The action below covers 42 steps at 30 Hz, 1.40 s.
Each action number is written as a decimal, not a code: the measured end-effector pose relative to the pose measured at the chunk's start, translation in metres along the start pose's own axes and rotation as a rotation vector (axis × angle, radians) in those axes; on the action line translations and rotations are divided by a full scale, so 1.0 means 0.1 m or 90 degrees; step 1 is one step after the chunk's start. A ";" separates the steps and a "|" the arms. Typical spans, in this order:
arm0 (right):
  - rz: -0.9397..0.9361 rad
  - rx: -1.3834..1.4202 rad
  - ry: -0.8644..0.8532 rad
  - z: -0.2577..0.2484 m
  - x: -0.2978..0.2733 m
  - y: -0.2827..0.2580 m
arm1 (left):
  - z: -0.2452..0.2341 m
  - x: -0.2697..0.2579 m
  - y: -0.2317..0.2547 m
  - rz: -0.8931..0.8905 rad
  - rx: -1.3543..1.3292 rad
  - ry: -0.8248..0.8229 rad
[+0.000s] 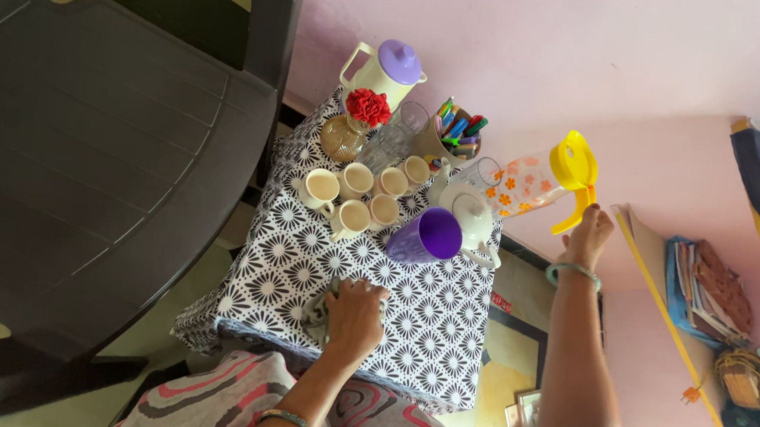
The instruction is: The person rearranges several small cups, glasses, a teapot, and jugs on a patterned tablecloth, using a small cloth to wipe some of the items.
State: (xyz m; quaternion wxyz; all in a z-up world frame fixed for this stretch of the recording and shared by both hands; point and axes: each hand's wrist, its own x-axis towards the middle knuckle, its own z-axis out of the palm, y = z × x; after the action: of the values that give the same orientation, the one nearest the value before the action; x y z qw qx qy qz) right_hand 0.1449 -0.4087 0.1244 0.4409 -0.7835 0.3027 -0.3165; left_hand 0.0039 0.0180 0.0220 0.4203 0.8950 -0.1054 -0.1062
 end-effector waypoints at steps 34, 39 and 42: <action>-0.075 0.274 -0.015 -0.25 -4.01 -1.50 | 0.52 -0.14 -0.08 0.096 -0.012 -0.039; -0.130 0.287 -0.233 0.66 -4.09 -1.52 | 0.54 -0.01 -0.18 0.108 -0.116 0.010; -0.140 0.262 -0.286 0.95 -4.02 -1.41 | 0.67 0.08 -0.25 0.076 -0.136 -0.035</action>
State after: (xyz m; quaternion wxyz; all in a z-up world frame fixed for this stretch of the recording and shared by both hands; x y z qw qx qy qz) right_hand -0.0030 0.0018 0.1174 0.6088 -0.7563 0.0412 -0.2360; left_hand -0.0048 -0.0173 -0.0404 0.5159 0.8339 -0.1581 -0.1162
